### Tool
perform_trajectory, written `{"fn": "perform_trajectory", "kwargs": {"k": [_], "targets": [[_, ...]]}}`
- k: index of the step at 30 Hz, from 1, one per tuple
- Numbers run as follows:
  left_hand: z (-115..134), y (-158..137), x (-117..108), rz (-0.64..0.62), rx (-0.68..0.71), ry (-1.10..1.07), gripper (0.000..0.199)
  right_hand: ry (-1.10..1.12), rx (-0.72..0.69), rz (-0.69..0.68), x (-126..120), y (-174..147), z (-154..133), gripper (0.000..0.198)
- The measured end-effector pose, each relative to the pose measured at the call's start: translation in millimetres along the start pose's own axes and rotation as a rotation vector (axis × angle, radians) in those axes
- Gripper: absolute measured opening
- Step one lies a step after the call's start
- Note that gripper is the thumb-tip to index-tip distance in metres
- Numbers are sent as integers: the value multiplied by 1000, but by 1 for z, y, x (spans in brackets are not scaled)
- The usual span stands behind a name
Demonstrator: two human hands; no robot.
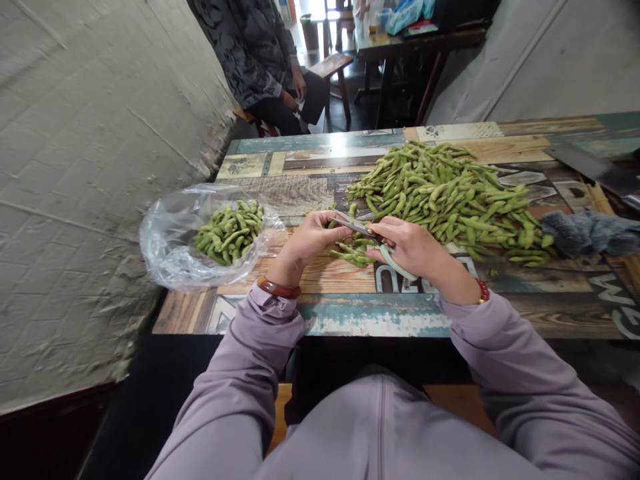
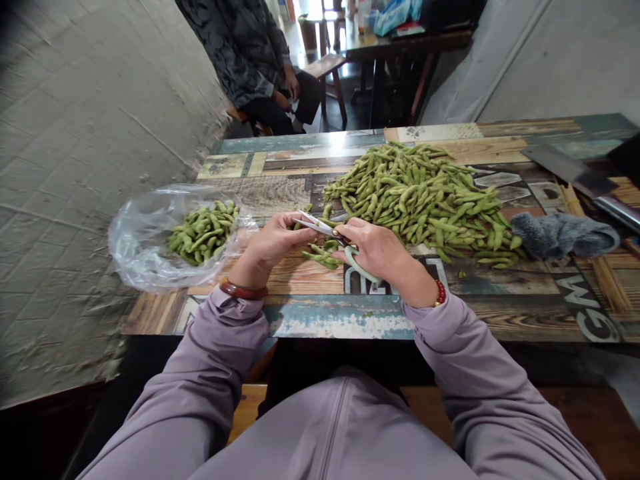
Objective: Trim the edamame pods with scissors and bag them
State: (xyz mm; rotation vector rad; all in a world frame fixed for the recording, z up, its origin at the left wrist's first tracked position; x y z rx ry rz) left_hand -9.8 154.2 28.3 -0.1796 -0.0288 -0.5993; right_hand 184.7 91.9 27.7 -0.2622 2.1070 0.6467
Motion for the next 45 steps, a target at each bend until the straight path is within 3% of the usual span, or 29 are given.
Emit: {"fn": "perform_trajectory", "kwargs": {"k": [12, 22, 38, 45], "targets": [[-3, 2, 0, -38, -110, -164, 33, 13, -21, -62, 0, -1, 2, 31], [1, 4, 1, 85, -2, -364, 31, -30, 119, 138, -4, 1, 4, 45], [-1, 4, 8, 40, 32, -330, 31, -55, 83, 85, -2, 1, -1, 50], [-1, 3, 8, 42, 19, -329, 32, -30, 40, 86, -5, 3, -4, 38]]}}
Point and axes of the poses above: each hand's wrist, its own y-axis towards the middle knuckle, its own x-axis out of the palm, z = x × y, the point moved 3 cm from there along y, towards the middle knuckle
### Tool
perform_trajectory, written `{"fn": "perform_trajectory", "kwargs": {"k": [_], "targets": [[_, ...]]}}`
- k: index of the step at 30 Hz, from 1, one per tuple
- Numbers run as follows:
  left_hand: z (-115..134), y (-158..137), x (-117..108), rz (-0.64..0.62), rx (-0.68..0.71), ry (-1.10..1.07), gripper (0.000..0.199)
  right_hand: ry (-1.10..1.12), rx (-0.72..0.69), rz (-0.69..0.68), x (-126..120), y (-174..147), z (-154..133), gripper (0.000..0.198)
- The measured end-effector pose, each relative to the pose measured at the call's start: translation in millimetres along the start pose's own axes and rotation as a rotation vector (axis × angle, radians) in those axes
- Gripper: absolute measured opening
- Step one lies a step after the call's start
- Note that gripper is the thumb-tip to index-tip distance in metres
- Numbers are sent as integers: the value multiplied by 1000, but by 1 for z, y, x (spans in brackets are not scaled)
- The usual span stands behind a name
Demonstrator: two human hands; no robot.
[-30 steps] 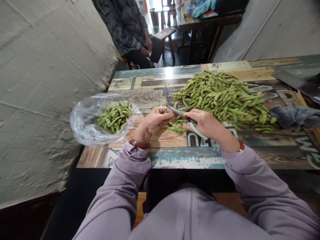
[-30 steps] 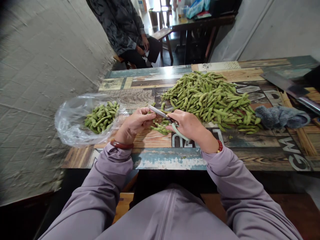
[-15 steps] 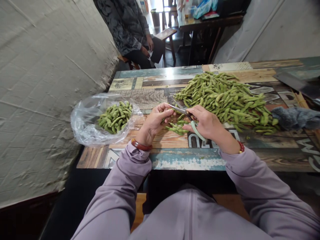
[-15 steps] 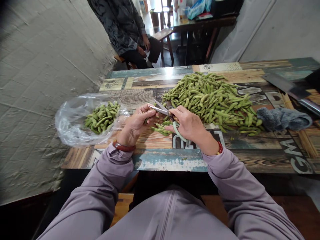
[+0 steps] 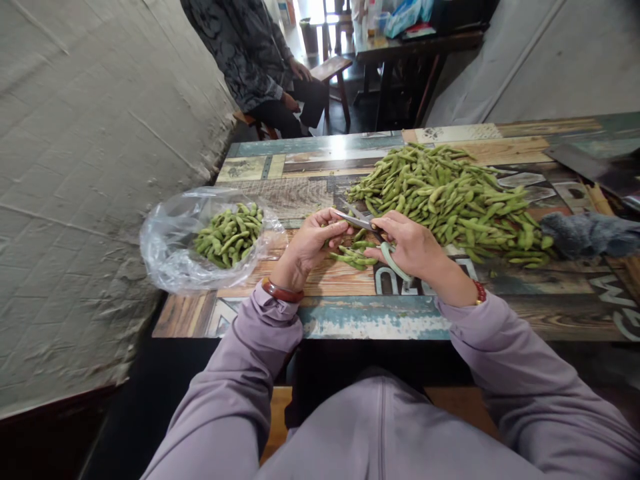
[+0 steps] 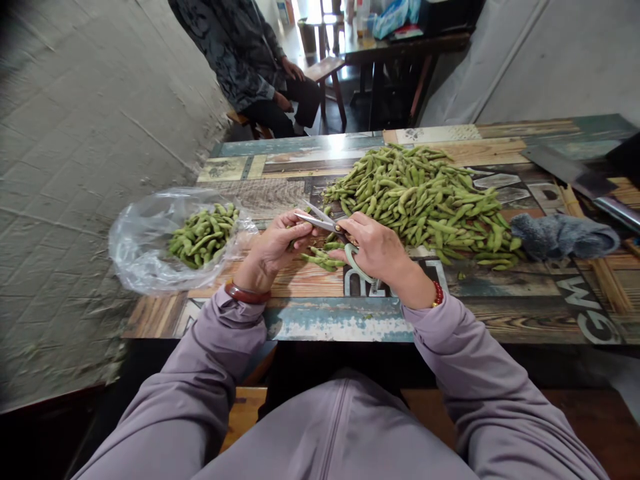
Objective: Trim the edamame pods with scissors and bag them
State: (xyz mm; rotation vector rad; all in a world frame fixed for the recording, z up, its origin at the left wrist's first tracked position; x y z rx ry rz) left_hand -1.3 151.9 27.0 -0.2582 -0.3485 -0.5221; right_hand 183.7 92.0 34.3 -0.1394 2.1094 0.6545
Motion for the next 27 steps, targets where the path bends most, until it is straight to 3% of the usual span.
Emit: {"fn": "perform_trajectory", "kwargs": {"k": [15, 20, 27], "targets": [[4, 0, 2, 35, -51, -26, 20, -82, 18, -36, 4, -1, 2, 34], [-1, 3, -5, 50, -59, -40, 25, -93, 17, -32, 8, -1, 6, 33], [8, 3, -17, 197, 81, -15, 21, -91, 98, 121, -1, -1, 19, 36]]}}
Point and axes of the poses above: each hand's wrist, its own y-axis towards the middle knuckle, its own x-axis out of the palm, z = x × y, the point moved 3 cm from there along y, towards the middle knuckle
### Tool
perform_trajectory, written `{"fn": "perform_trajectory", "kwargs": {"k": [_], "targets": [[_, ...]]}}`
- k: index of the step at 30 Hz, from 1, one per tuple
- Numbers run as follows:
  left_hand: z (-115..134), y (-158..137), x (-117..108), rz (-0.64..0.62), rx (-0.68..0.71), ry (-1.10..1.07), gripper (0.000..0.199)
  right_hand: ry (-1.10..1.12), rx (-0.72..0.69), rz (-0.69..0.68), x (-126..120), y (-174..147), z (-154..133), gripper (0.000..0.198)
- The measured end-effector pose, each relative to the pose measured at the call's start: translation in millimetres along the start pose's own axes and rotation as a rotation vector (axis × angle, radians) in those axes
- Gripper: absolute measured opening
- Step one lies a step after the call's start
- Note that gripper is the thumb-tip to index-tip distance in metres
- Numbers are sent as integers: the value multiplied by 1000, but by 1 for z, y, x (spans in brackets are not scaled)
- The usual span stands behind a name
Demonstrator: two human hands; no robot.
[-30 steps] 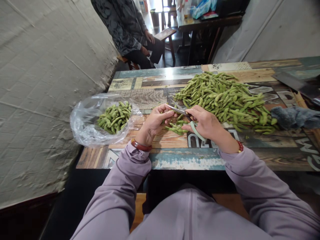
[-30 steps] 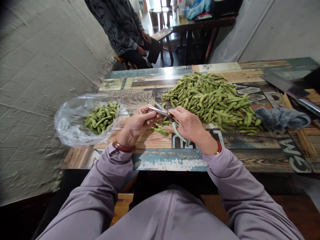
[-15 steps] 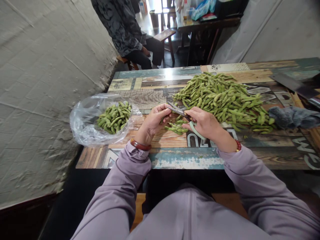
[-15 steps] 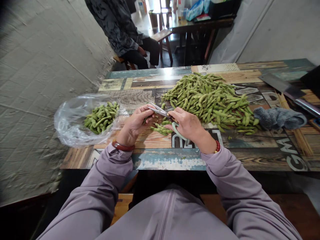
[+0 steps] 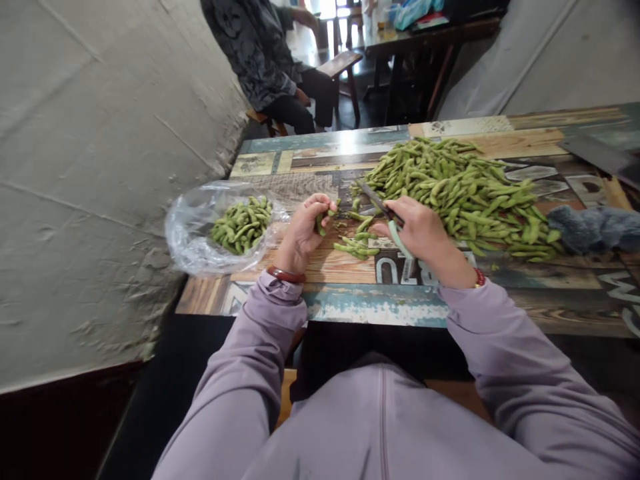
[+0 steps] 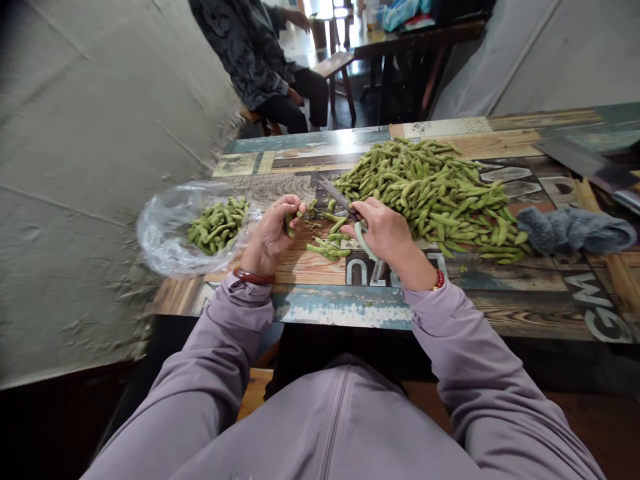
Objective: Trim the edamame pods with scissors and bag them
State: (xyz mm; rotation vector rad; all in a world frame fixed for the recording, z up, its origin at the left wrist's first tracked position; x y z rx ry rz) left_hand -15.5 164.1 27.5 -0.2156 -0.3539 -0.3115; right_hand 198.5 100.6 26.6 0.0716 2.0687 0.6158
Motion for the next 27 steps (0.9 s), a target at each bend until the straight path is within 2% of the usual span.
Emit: {"fn": "perform_trajectory", "kwargs": {"k": [2, 5, 7, 10, 13, 16, 18, 21, 27], "targets": [[8, -4, 1, 39, 22, 76, 15, -7, 15, 21, -2, 0, 1, 39], [29, -9, -7, 117, 140, 353, 7, -22, -2, 7, -1, -2, 0, 41], [50, -12, -24, 235, 264, 587, 11, -33, -14, 7, -1, -3, -2, 40], [83, -17, -66, 448, 391, 997, 15, -37, -18, 12, -3, -3, -5, 40], [112, -24, -108, 571, 360, 1395, 13, -42, -4, -8, -5, -3, -7, 43], [128, -33, -126, 476, 228, 1610, 20, -65, 29, -19, -7, -3, -7, 44], [131, -36, -118, 417, 249, 1649, 23, -64, 44, -2, -9, -2, -6, 44], [119, -30, -84, 319, 362, 1590, 22, -39, 59, 61, -10, 0, -2, 43], [42, -1, -1, -23, 481, 1496, 20, -13, 84, 140, -11, 3, 6, 41]]}}
Point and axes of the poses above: each hand's wrist, its own y-axis towards the middle knuckle, its own x-axis out of the palm, z = x × y, the point moved 3 cm from there along y, towards the middle knuckle
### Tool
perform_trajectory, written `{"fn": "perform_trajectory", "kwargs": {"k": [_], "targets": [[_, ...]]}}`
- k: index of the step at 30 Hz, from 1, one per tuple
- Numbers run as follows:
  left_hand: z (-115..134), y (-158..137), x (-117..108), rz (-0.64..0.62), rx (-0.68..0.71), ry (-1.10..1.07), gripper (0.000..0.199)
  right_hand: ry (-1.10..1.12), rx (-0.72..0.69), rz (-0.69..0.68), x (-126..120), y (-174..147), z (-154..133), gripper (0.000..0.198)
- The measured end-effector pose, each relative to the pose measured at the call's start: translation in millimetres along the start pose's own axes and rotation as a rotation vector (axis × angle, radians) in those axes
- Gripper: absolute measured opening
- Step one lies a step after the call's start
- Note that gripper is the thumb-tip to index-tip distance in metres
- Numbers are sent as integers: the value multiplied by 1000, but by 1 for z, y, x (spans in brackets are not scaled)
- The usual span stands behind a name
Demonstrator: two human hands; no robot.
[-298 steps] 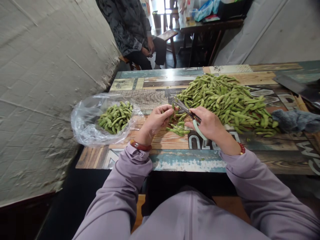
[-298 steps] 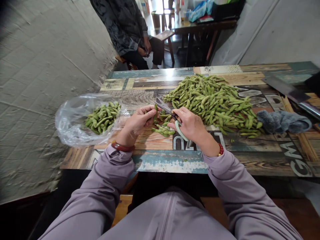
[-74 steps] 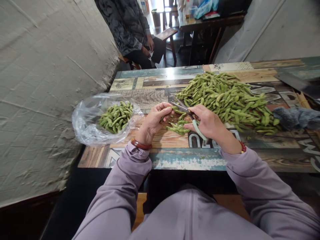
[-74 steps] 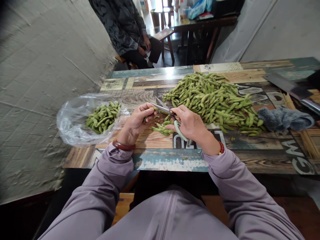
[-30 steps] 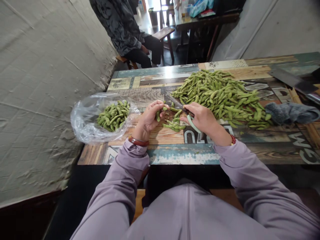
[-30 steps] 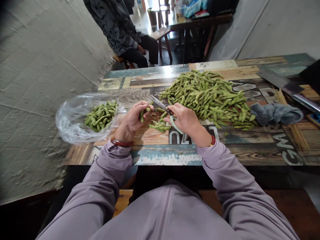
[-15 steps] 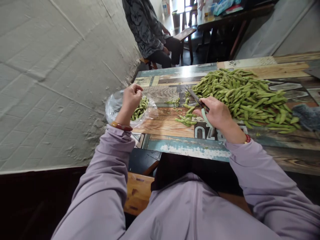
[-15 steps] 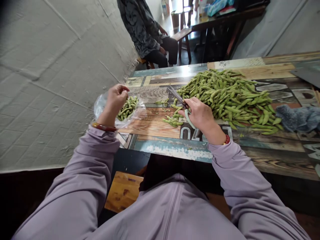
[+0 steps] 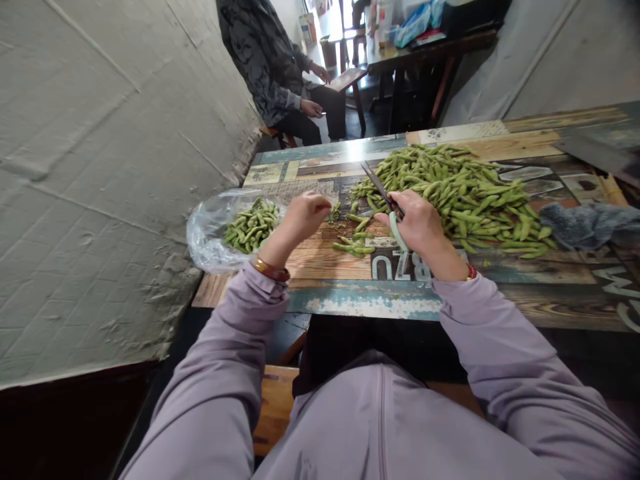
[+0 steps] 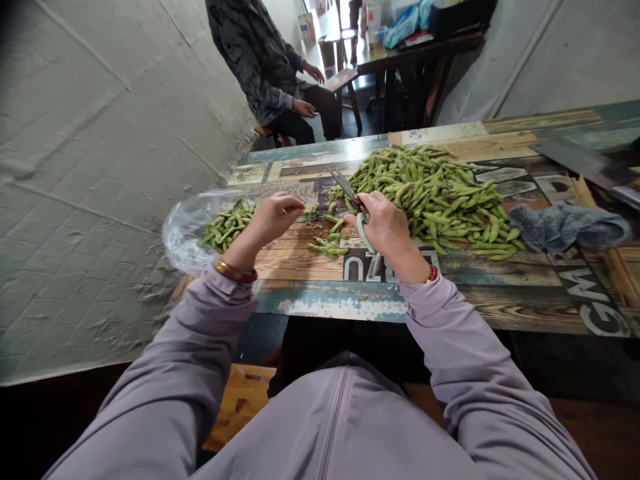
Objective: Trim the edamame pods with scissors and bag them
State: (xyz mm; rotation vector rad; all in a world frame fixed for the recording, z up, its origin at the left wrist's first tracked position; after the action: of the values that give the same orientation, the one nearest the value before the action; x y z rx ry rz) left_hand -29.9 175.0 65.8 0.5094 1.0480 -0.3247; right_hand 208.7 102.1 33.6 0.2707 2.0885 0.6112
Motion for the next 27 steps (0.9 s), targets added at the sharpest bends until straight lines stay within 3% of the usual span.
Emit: {"fn": "perform_trajectory", "kwargs": {"k": [3, 6, 9, 13, 17, 21, 23, 27], "targets": [[20, 7, 39, -18, 74, 17, 21, -1, -5, -12, 1, 0, 1, 40], [31, 12, 62, -25, 157, 127, 23, 2, -13, -32, 3, 1, 0, 40], [36, 15, 72, -66, 217, 255, 24, 11, -16, -41, 5, 1, -1, 39], [36, 12, 70, -69, 168, 240, 20, 22, -17, -49, 5, 1, -4, 37], [26, 6, 61, 5, 0, -151, 3, 15, -12, -48, 3, 0, -5, 36], [18, 0, 57, -19, -197, -886, 24, 17, -4, -43, 2, -1, -7, 37], [18, -2, 55, -49, -241, -1153, 32, 24, -4, -56, 2, -2, -9, 37], [21, -6, 55, -105, -357, -1309, 38, 23, -10, -85, 2, -3, -13, 37]]}}
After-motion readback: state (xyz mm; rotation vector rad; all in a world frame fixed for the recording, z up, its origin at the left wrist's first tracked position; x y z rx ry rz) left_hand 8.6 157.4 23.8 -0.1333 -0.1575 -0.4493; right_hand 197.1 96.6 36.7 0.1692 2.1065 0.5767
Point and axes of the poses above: each hand's wrist, its own y-axis towards the middle knuckle, its own x-axis out of the palm, z = x × y, the point moved 3 cm from there along y, towards the middle knuckle
